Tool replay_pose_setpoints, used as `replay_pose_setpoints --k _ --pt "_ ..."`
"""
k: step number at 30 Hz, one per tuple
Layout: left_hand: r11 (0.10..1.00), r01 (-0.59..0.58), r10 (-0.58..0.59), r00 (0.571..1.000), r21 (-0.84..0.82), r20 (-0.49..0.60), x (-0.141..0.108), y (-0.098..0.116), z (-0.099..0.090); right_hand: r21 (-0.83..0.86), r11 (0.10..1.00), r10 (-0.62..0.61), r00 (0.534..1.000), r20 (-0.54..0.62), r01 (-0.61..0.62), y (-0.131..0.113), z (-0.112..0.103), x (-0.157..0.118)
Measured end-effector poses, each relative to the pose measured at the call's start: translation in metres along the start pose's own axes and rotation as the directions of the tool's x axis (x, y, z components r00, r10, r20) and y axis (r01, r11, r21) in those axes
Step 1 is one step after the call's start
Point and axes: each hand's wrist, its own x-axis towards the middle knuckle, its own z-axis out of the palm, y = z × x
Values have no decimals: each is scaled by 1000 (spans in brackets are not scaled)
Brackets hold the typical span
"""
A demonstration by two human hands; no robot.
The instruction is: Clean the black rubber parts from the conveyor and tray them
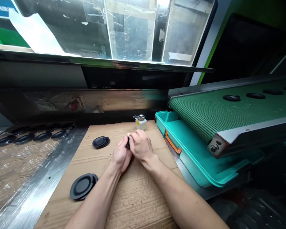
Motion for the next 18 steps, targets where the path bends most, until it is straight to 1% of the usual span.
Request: replay_pose_setpoints --k 3,5,7,9,10,13,14,16,18 --pt "1000 9 -9 999 -10 -46 1 4 2 -62 993 98 995 -1 -97 6 1 -2" --pt "999 0 -3 996 -35 -92 3 8 0 -73 990 122 992 35 -120 7 3 -6" --pt "998 -12 5 992 -61 -128 5 10 -2 -34 997 69 994 82 -67 4 6 -10" --pt "997 -16 6 992 -77 -129 6 9 -3 19 1000 -1 995 96 -1 -2 9 -11" --pt "996 -20 10 992 -85 -122 6 8 -3 31 1000 -4 996 87 2 -6 11 -10" --pt "994 -43 32 994 -100 -102 7 3 -3 38 997 60 997 39 -62 -13 13 -6" --pt "995 -37 26 994 -98 -105 7 2 -3 58 997 50 998 36 -52 -15 13 -5" --pt "996 -3 -7 993 -85 -116 6 3 -4 127 992 -33 998 60 25 -16 12 -5" --pt "997 24 -33 993 -76 -117 6 5 -5 177 980 -114 987 111 93 -14 10 -7"
